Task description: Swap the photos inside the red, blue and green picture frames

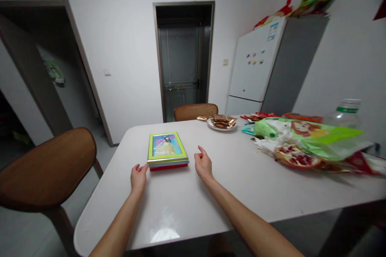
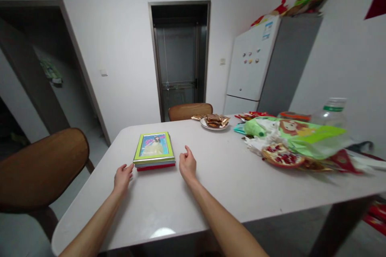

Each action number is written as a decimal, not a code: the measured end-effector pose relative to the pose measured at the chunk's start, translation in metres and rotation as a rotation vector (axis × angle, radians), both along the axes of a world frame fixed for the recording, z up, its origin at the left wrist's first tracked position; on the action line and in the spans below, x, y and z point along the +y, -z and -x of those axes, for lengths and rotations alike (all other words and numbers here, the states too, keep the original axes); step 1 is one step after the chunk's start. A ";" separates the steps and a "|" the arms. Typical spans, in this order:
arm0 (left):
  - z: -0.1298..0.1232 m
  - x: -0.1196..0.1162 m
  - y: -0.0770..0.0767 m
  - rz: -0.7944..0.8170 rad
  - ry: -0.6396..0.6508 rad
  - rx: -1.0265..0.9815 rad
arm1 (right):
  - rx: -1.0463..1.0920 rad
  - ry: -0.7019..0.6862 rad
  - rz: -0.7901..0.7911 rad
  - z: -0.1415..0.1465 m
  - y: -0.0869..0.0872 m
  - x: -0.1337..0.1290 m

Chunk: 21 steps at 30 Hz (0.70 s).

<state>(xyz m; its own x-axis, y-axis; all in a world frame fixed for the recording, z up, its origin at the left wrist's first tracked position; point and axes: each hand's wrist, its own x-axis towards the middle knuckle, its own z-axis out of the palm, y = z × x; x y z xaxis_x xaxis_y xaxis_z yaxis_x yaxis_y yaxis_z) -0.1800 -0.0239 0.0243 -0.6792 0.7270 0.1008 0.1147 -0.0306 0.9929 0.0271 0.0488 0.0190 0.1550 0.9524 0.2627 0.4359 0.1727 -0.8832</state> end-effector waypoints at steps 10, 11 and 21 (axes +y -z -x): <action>-0.077 -0.029 -0.105 -0.436 0.688 -0.242 | 0.730 -0.767 -0.131 0.042 -0.103 -0.071; -0.079 -0.034 -0.111 -0.465 0.751 -0.261 | 0.744 -0.784 -0.134 0.042 -0.107 -0.074; -0.068 -0.039 -0.088 -0.307 0.632 -0.402 | 0.773 -0.685 0.091 0.047 -0.083 -0.077</action>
